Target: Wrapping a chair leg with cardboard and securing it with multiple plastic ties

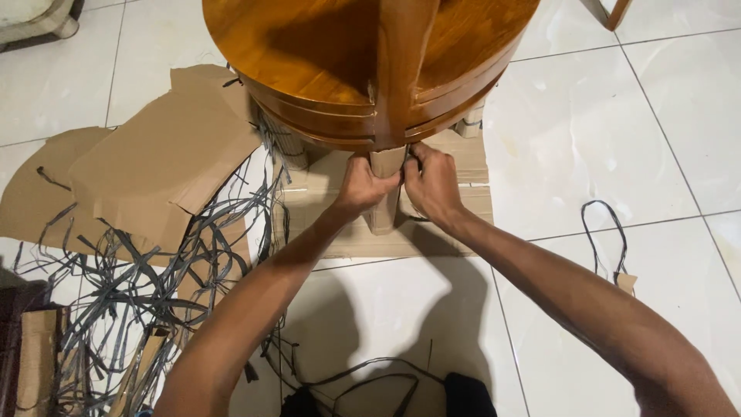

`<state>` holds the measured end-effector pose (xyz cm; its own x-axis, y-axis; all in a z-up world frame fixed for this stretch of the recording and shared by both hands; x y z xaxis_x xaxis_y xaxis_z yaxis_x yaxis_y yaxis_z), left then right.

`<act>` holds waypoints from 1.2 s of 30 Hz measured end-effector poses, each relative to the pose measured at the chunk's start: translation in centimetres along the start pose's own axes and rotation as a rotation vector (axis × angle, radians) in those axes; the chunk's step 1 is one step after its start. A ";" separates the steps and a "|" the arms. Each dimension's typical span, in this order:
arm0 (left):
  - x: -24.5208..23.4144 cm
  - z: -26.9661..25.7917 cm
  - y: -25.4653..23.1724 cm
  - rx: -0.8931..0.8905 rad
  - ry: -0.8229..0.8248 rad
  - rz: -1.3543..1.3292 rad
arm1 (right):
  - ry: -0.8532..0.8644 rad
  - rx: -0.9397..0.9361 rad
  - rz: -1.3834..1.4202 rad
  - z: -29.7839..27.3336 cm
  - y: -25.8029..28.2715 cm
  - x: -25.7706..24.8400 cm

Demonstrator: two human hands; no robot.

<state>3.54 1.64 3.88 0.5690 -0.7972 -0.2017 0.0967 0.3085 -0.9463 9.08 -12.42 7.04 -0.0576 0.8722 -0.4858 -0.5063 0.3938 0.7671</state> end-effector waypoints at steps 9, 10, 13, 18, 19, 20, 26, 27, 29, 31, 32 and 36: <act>1.0 -0.2 5.9 0.245 -0.194 0.168 | 0.185 0.080 0.054 1.1 3.5 -1.1; 0.9 -0.4 5.5 0.246 -0.195 0.169 | 0.186 0.078 0.056 1.1 4.0 -1.2; 0.0 -1.3 3.2 0.429 -0.282 0.234 | 0.201 0.158 0.097 1.2 4.8 -1.4; -3.2 -0.4 4.1 -0.068 -0.018 -0.270 | 0.254 0.205 0.083 1.9 6.4 -2.2; -3.2 -0.5 2.6 -0.066 -0.020 -0.271 | 0.254 0.203 0.082 2.0 6.2 -2.2; -3.3 -0.7 1.3 -0.274 -0.102 -0.473 | 0.259 0.205 0.094 2.0 5.9 -2.2; -3.1 0.0 -1.6 -0.201 -0.164 -0.457 | 0.294 0.212 0.115 2.4 7.2 -2.9; -3.0 -0.1 -1.2 -0.151 -0.176 -0.380 | 0.300 0.219 0.129 2.5 7.2 -3.0; -3.3 0.5 3.2 -0.130 -0.214 -0.361 | 0.276 0.132 0.096 1.8 6.0 -2.7; -4.0 0.7 4.8 -0.107 -0.249 -0.344 | 0.248 0.045 0.062 1.1 4.7 -2.5; -4.7 0.5 4.2 -0.101 -0.277 -0.371 | 0.203 -0.010 -0.011 0.7 4.1 -2.4; -3.7 0.1 4.9 -0.003 -0.280 -0.372 | 0.083 -0.116 -0.153 -0.6 2.1 -2.3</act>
<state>1.99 6.16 0.02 0.6945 -0.6828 0.2269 0.3338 0.0264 -0.9423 7.67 -13.80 9.48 -0.0409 0.7759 -0.6296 -0.6103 0.4795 0.6306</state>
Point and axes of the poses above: each hand's wrist, its own z-axis towards the middle knuckle, its own x-axis out of the palm, y = z × x, the point moved 1 cm from there along z, towards the middle knuckle, and after that the axes turned 11 degrees about -y, right-handed, at the moved point
